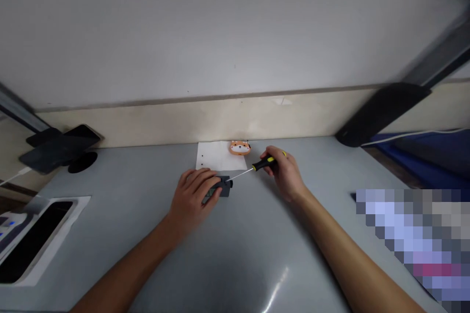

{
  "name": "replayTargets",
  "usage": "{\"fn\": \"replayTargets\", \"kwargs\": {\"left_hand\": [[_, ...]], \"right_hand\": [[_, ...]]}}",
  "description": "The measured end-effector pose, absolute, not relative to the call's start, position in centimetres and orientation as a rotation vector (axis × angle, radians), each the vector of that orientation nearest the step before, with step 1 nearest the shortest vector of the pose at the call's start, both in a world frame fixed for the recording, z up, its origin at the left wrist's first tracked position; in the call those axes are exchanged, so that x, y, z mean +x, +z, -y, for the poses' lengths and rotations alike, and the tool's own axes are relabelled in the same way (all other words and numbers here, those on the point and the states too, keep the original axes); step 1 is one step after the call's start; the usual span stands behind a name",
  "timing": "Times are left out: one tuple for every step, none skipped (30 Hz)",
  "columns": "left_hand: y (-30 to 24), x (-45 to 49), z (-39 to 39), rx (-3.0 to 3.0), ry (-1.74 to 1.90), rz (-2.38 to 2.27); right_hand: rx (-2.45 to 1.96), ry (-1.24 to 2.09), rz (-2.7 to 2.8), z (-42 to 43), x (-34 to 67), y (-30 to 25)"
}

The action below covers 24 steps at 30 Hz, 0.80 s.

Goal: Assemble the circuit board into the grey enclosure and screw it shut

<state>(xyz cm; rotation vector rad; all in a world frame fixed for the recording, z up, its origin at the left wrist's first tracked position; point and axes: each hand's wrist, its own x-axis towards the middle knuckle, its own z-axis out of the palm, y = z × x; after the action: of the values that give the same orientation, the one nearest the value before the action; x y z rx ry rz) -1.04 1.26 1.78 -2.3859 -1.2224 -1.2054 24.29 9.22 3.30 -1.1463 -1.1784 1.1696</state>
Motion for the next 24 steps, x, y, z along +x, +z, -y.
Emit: {"fn": "replayTargets", "kwargs": {"left_hand": [[1.77,-1.04,-1.24,-2.391,-1.199,1.218],[1.76,-1.05,-1.22,-2.397,-1.191,1.215],[1.75,-1.06,-1.20,-2.403,-1.183,1.213],[1.74,-1.07,-1.17,-2.409,-1.174,1.216],[1.74,-1.08,-1.13,-2.415,-1.164,1.223],[1.74,-1.07,-1.08,-2.417,-1.157,1.232],[1.75,-1.05,-1.03,-2.419,-1.150,1.235],[1.77,-1.02,-0.97,-2.421,-1.144,1.232],[1.80,-0.97,-0.92,-2.423,-1.140,1.224],[1.82,-0.91,-0.88,-2.425,-1.140,1.210],[1.84,-0.86,-0.86,-2.426,-1.141,1.195],[1.85,-0.83,-0.86,-2.428,-1.143,1.183],[1.84,-0.81,-0.88,-2.429,-1.146,1.176],[1.83,-0.83,-0.92,-2.429,-1.151,1.173],[1.82,-0.87,-0.98,-2.427,-1.153,1.175],[1.81,-0.95,-1.04,-2.423,-1.153,1.178],[1.82,-1.04,-1.11,-2.417,-1.150,1.179],[1.84,-1.14,-1.16,-2.412,-1.144,1.178],[1.88,-1.25,-1.21,-2.411,-1.132,1.174],[1.93,-1.34,-1.23,-2.416,-1.115,1.166],[1.98,-1.41,-1.25,-2.425,-1.098,1.157],[2.03,-1.46,-1.24,-2.438,-1.085,1.148],[2.07,-1.47,-1.23,-2.452,-1.078,1.144],[2.10,-1.47,-1.22,-2.463,-1.078,1.142]], "right_hand": [[-1.141,1.175,1.174,-9.25,24.29,3.25],[-1.140,1.185,1.167,-9.26,24.29,3.22],[-1.144,1.195,1.158,-9.27,24.29,3.19],[-1.147,1.204,1.151,-9.26,24.29,3.17],[-1.149,1.211,1.149,-9.24,24.30,3.17],[-1.150,1.216,1.151,-9.21,24.32,3.18],[-1.149,1.218,1.156,-9.19,24.34,3.20],[-1.147,1.215,1.161,-9.17,24.37,3.23],[-1.145,1.212,1.165,-9.16,24.41,3.25],[-1.145,1.210,1.166,-9.17,24.44,3.26],[-1.144,1.211,1.163,-9.20,24.47,3.26],[-1.142,1.213,1.159,-9.24,24.51,3.24],[-1.140,1.217,1.154,-9.29,24.53,3.21],[-1.136,1.219,1.150,-9.35,24.55,3.18],[-1.132,1.221,1.147,-9.39,24.56,3.16],[-1.127,1.220,1.143,-9.41,24.56,3.15],[-1.125,1.218,1.143,-9.40,24.55,3.16],[-1.124,1.217,1.147,-9.36,24.53,3.21],[-1.126,1.214,1.157,-9.28,24.50,3.29],[-1.130,1.208,1.175,-9.18,24.48,3.39],[-1.137,1.199,1.204,-9.06,24.46,3.51],[-1.144,1.185,1.237,-8.94,24.44,3.63],[-1.150,1.172,1.270,-8.84,24.44,3.73],[-1.154,1.159,1.293,-8.77,24.44,3.81]]}}
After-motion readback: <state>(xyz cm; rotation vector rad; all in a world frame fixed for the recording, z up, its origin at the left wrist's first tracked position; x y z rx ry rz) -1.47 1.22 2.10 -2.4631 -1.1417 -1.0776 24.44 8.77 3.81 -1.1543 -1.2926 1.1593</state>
